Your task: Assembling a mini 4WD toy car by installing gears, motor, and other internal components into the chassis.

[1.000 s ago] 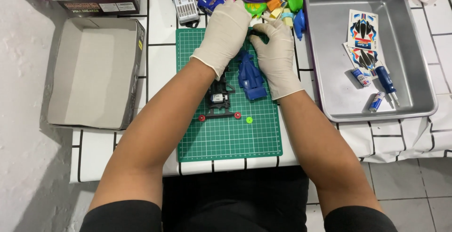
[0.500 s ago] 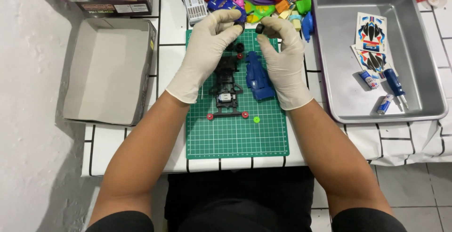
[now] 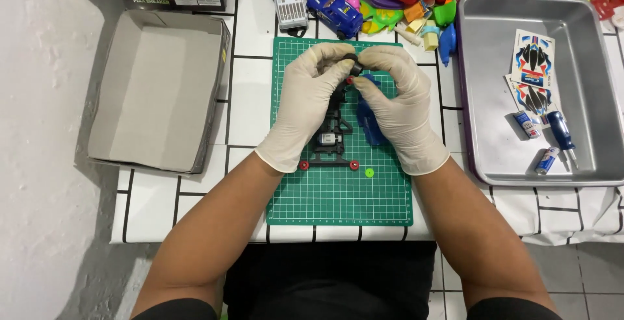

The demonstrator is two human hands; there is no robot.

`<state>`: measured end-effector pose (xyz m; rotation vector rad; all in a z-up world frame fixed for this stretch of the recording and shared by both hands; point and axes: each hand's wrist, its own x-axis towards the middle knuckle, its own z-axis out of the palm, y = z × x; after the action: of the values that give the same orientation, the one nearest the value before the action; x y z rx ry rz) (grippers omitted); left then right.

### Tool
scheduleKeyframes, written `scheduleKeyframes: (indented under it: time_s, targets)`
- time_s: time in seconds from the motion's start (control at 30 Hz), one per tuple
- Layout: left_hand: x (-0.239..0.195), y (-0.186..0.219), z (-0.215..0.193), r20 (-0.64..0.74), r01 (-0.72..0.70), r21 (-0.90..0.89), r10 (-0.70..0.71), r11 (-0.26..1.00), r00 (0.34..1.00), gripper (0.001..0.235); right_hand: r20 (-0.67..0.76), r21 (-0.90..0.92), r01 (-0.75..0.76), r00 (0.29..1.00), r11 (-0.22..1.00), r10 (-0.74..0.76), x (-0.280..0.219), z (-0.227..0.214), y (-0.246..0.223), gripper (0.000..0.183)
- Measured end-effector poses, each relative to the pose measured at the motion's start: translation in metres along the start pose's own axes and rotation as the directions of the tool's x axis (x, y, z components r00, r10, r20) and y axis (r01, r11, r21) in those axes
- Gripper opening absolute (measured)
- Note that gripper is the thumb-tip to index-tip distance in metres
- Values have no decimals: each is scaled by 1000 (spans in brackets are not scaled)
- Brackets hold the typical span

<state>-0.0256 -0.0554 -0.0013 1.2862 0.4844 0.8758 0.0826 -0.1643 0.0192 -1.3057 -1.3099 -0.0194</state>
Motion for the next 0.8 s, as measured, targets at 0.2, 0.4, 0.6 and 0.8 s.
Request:
scheduleKeyframes:
  time_s: [0.2,0.4,0.6,0.8]
  targets:
    - [-5,5,-1,32,-4,10,4,1000,999,21,-11,17,-13,1000,1000,13,0,-1,3,25]
    - [-6,9,0,19,-22,-39,23,999,1000,19,-10,-5,26,1000,1000,-26,2,-2,-5,23]
    - [-8,12,4,20,-43,-42,44,998,999,21,-8,-80,44,999,996,-44,2,-3,-5,22]
    - [-10,15,5,47,-92,-55,94,994,994,20,-27,-77,32,999,997,-34,3,-5,-4,19]
